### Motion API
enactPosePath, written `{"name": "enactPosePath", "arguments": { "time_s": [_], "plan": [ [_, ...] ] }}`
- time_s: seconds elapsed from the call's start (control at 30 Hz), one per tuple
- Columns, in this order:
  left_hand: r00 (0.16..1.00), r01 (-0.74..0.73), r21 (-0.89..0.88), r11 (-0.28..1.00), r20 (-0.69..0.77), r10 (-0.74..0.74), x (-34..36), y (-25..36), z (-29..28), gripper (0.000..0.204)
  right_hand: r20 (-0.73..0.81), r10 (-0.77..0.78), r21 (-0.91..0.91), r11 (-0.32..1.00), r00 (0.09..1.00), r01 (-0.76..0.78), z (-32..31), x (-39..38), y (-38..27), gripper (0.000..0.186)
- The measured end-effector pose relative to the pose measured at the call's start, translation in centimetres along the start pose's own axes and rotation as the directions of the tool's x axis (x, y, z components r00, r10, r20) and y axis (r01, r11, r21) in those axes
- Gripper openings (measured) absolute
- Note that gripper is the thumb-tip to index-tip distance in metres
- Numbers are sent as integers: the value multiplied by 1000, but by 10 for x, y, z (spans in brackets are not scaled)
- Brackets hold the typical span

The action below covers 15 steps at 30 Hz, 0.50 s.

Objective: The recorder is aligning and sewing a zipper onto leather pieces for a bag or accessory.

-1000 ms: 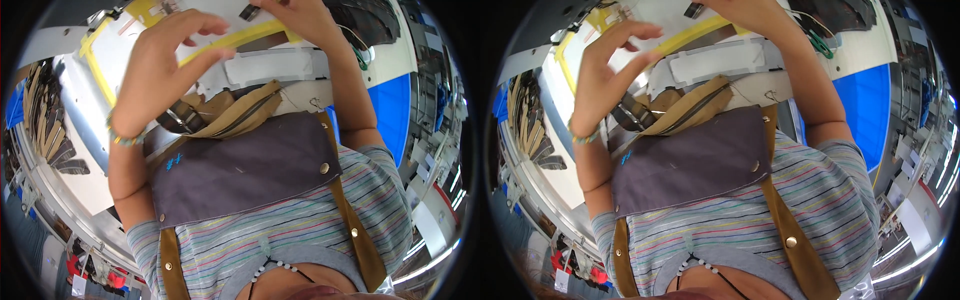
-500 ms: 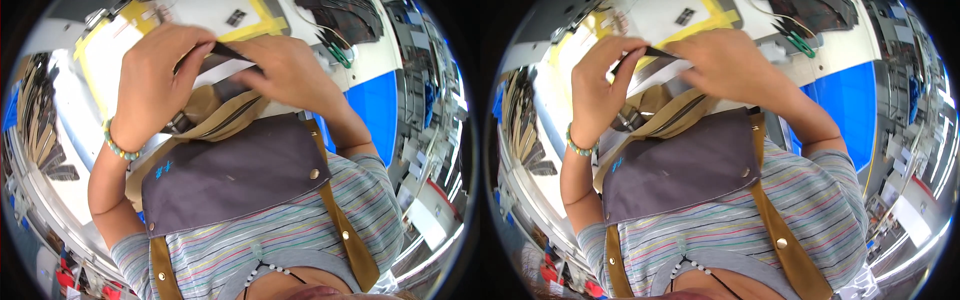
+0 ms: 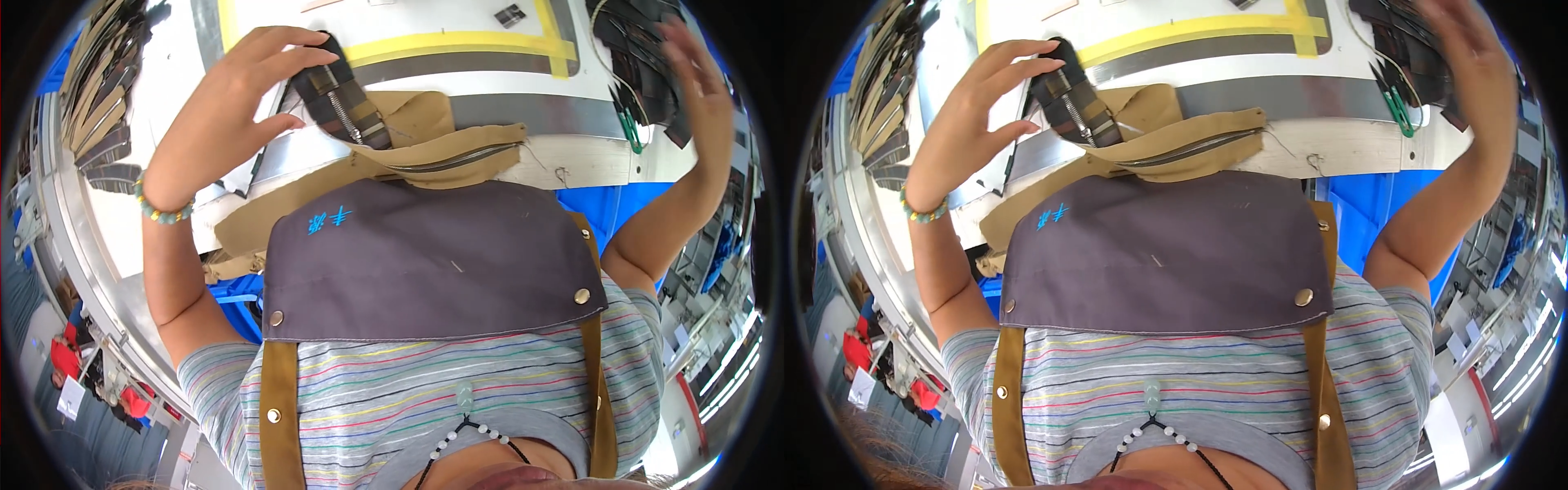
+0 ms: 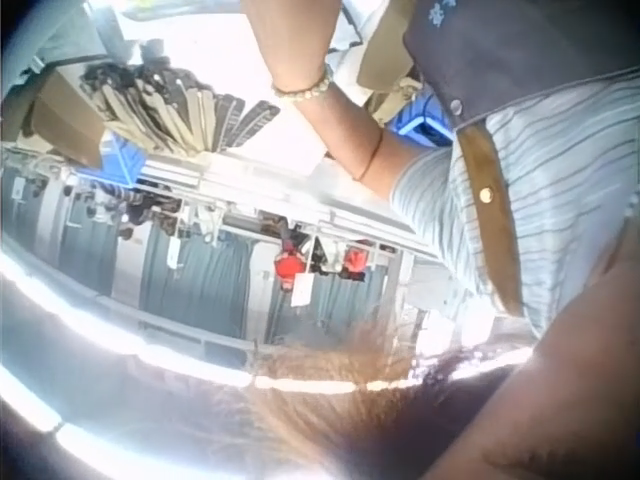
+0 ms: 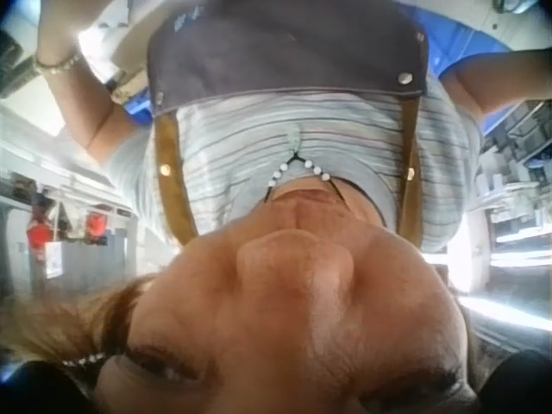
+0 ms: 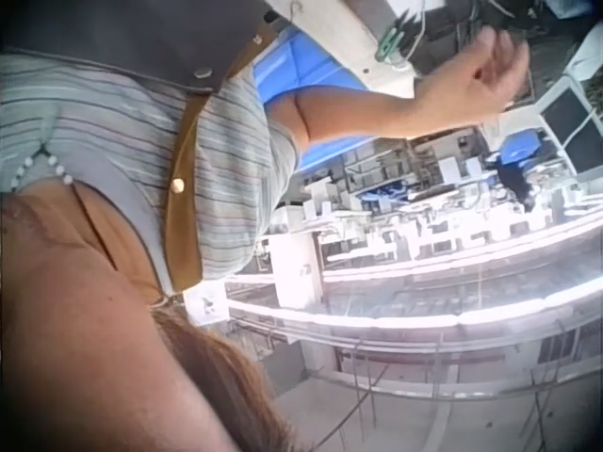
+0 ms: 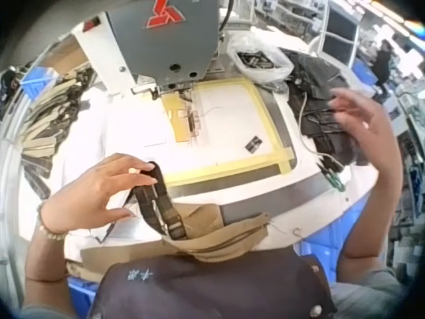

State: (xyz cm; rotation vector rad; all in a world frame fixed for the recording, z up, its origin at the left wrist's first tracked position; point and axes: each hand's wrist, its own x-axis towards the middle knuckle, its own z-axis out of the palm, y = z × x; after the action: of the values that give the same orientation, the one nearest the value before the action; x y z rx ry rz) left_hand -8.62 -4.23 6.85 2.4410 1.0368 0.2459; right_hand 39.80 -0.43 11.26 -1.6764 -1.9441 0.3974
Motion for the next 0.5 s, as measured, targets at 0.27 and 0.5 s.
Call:
{"name": "enactPosePath", "arguments": {
  "time_s": [0.27,0.5],
  "plan": [
    [971,-45,397,917,-198,133,1,-21,27,45,660,-506,248,845,555,475,133,-45,-95,46],
    [979,152,155,976,-163,-127,-26,-1,-64,25,341,-311,556,828,887,77,105,-3,-87,20]
  ]
}}
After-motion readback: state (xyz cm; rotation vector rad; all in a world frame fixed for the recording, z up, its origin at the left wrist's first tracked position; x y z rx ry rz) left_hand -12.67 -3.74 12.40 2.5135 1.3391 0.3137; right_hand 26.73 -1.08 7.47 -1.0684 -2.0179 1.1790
